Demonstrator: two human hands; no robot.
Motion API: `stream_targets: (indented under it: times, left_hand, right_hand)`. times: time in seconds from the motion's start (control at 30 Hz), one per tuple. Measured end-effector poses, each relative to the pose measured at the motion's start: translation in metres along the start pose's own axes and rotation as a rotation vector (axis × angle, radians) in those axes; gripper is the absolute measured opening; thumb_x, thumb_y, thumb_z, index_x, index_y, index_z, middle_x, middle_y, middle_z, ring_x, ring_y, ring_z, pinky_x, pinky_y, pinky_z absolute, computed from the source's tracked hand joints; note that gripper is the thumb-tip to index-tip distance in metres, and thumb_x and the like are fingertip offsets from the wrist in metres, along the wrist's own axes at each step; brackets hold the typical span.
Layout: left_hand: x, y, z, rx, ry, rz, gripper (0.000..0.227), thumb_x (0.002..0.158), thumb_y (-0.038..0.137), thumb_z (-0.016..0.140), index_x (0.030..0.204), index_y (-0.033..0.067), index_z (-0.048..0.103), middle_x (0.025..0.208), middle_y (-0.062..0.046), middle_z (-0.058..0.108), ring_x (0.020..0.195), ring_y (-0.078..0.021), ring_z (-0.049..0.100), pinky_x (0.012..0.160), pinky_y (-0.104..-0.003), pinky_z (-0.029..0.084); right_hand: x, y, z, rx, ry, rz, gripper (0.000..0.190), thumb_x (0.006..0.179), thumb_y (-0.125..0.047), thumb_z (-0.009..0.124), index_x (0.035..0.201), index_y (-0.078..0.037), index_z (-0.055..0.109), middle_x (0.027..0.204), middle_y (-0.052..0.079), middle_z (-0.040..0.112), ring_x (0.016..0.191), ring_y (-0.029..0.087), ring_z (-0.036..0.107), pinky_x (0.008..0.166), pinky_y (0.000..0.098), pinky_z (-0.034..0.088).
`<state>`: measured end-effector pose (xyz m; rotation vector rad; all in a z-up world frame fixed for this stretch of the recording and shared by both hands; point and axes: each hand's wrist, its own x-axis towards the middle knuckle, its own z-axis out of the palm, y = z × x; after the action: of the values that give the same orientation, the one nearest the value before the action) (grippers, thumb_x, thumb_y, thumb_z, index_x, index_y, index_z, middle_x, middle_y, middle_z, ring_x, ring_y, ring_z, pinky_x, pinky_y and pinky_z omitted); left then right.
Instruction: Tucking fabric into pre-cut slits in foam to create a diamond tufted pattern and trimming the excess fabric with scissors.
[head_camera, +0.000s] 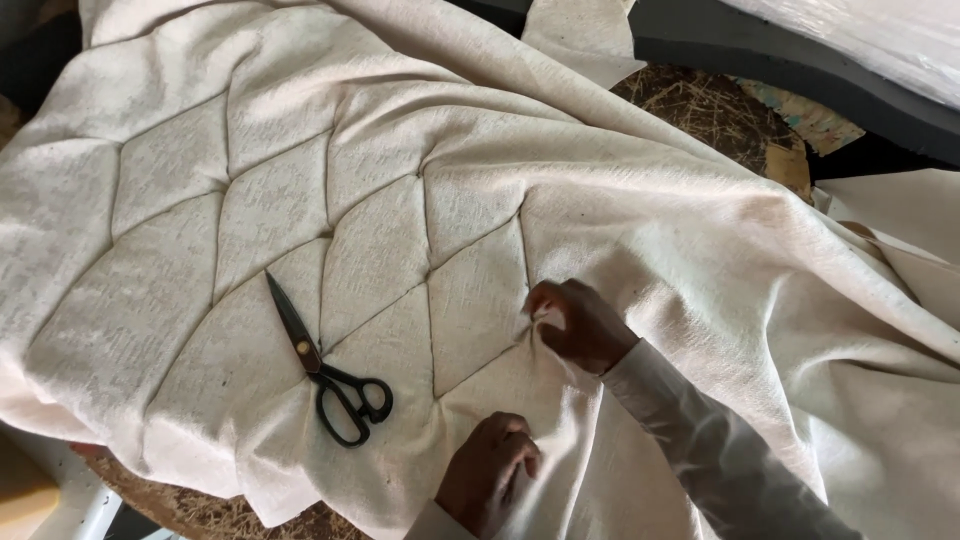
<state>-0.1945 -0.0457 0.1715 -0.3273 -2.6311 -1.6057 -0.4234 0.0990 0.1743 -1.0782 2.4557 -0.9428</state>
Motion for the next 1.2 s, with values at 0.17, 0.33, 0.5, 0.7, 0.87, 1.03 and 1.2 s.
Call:
stream_targets:
  times: [0.17,0.33,0.5,0.7,0.87,1.03,1.2]
  left_hand:
    - [0.019,0.011,-0.02,-0.008,0.269,-0.017,0.011,0.096,0.003,0.059,0.1,0.0118,0.064,0.104,-0.007,0.07,0.096,-0.0215,0.068,0.074,-0.031,0.06]
    - [0.052,-0.012,-0.014,0.197,0.312,0.029,0.026,0.099,0.013,0.062,0.123,0.0024,0.062,0.124,-0.017,0.066,0.112,-0.0303,0.063,0.097,-0.039,0.056]
    - [0.064,-0.018,-0.005,0.418,0.272,-0.094,0.035,0.093,0.01,0.07,0.126,0.0002,0.063,0.103,-0.013,0.059,0.086,-0.0299,0.058,0.076,-0.041,0.055]
    - [0.068,-0.019,-0.003,0.583,0.187,-0.115,0.042,0.101,0.029,0.063,0.133,0.0035,0.058,0.105,-0.012,0.058,0.085,-0.0257,0.056,0.074,-0.038,0.052]
    - [0.08,-0.024,0.005,0.735,0.051,-0.215,0.055,0.094,0.048,0.069,0.124,0.0033,0.06,0.101,-0.012,0.06,0.082,-0.0252,0.058,0.069,-0.038,0.052]
    - [0.098,-0.016,0.015,0.877,0.428,-0.381,0.05,0.091,0.058,0.066,0.106,0.0113,0.062,0.079,0.0,0.053,0.064,-0.0158,0.061,0.059,-0.026,0.053]
    - [0.085,-0.018,0.008,0.863,0.179,-0.24,0.057,0.07,0.054,0.08,0.107,0.0129,0.068,0.084,-0.004,0.053,0.075,-0.0224,0.059,0.066,-0.035,0.053]
  right_hand:
    - [-0.001,0.018,-0.006,0.082,-0.098,-0.383,0.019,0.086,-0.01,0.06,0.102,-0.015,0.07,0.1,0.003,0.078,0.087,0.024,0.069,0.082,0.0409,0.054]
    - [0.002,0.02,-0.003,0.033,-0.07,-0.531,0.01,0.096,-0.02,0.071,0.106,-0.021,0.069,0.097,-0.004,0.075,0.083,0.021,0.064,0.075,0.0374,0.053]
    - [0.006,0.028,0.003,-0.011,-0.147,-0.538,0.013,0.099,-0.01,0.066,0.103,-0.02,0.058,0.088,-0.002,0.067,0.074,0.017,0.062,0.071,0.0355,0.05]
    - [0.017,0.022,-0.016,-0.117,-0.246,-0.551,0.026,0.096,0.003,0.062,0.107,-0.015,0.047,0.087,0.001,0.067,0.072,0.02,0.06,0.077,0.0364,0.047]
    - [0.023,0.013,-0.012,-0.245,-0.339,-0.518,0.022,0.097,-0.001,0.063,0.103,-0.017,0.05,0.075,0.0,0.064,0.068,0.02,0.058,0.073,0.0372,0.046]
    - [0.012,0.005,-0.006,-0.392,-0.482,-0.323,0.044,0.092,-0.001,0.058,0.131,-0.018,0.046,0.083,0.006,0.073,0.086,0.032,0.062,0.077,0.0434,0.042]
    - [0.004,-0.012,-0.006,-0.516,-0.611,-0.04,0.068,0.091,-0.001,0.053,0.152,-0.021,0.031,0.102,0.005,0.077,0.087,0.032,0.073,0.073,0.0471,0.054]
